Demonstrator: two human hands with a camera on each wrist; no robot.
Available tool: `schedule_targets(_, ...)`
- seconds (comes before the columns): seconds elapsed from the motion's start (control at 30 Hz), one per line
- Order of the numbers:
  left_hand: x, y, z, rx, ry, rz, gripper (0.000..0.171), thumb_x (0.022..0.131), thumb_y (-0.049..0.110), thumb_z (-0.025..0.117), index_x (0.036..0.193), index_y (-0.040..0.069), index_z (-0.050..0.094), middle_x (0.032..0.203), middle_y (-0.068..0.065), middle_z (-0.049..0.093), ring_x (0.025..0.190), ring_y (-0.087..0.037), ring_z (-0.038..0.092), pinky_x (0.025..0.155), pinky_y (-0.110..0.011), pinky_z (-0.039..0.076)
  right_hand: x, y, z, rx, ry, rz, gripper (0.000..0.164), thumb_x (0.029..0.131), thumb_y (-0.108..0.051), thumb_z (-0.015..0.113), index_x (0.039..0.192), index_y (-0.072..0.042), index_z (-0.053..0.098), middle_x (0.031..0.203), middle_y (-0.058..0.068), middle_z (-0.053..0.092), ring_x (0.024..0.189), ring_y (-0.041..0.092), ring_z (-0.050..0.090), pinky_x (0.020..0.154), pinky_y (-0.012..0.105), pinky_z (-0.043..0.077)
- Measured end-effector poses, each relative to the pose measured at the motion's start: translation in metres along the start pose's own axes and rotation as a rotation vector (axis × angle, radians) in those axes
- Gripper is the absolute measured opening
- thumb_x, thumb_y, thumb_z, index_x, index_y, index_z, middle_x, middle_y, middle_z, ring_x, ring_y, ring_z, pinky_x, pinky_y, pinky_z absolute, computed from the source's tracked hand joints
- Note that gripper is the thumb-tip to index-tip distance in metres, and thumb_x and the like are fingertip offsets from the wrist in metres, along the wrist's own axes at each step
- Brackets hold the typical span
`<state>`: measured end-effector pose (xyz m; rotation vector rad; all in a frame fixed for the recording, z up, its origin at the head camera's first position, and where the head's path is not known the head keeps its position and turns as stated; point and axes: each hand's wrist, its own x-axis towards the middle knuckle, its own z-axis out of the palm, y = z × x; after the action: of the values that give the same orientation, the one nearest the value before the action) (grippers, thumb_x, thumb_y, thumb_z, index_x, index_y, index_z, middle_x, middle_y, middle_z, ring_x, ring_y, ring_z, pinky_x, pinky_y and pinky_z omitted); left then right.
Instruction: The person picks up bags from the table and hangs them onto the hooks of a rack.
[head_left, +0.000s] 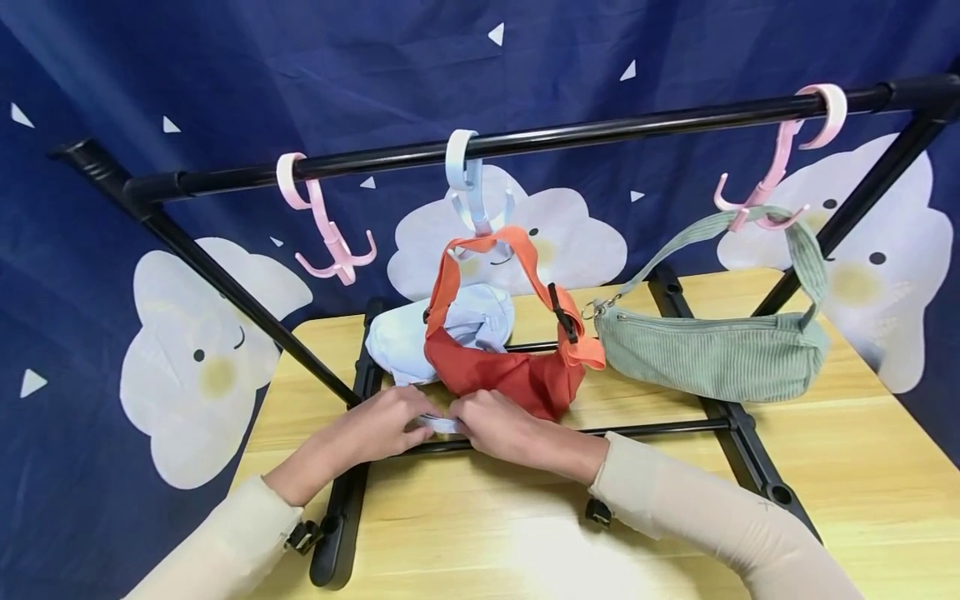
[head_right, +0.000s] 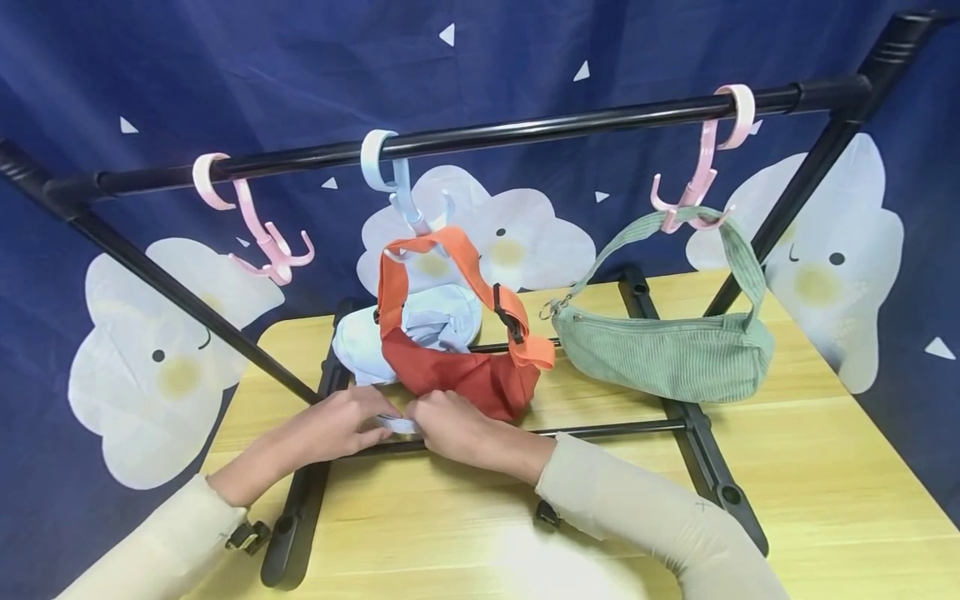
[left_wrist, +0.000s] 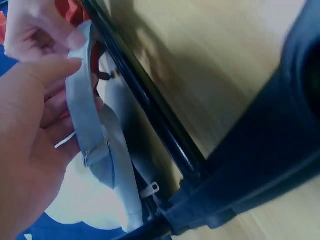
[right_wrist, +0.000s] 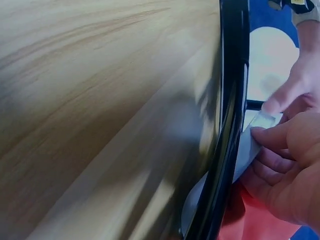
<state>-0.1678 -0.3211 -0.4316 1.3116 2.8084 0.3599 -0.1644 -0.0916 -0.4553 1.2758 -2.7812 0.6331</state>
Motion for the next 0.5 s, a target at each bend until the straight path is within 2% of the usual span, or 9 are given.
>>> schedule_targets(0.23, 0.0, 0.004, -0.006, -0.047, 0.022, -0.016, 0.011, 0.097, 0.017, 0.073, 0.105, 0.015, 0.08, 0.096, 0.005, 0.075, 0.09, -0.008, 0.068, 0.083, -0.028, 0.058, 0.0, -0.002, -0.005, 0.075, 0.042, -0.016, 0.009, 0.098, -0.014, 0.071, 0.104, -0.011, 0.077, 0.094, -0.003, 0.077, 0.085, 0.01, 0.073, 0.075, 0.023, 0.058)
schedule_targets(0.5, -0.01, 0.005, -0.02, -0.107, 0.039, -0.045, 0.008, 0.101, 0.017, 0.068, 0.104, 0.016, 0.075, 0.099, 0.008, 0.071, 0.095, -0.008, 0.065, 0.087, -0.031, 0.057, -0.003, 0.0, -0.015, 0.228, 0.02, -0.025, 0.014, 0.101, -0.023, 0.069, 0.105, -0.012, 0.077, 0.09, -0.006, 0.074, 0.076, 0.004, 0.061, 0.074, 0.018, 0.051)
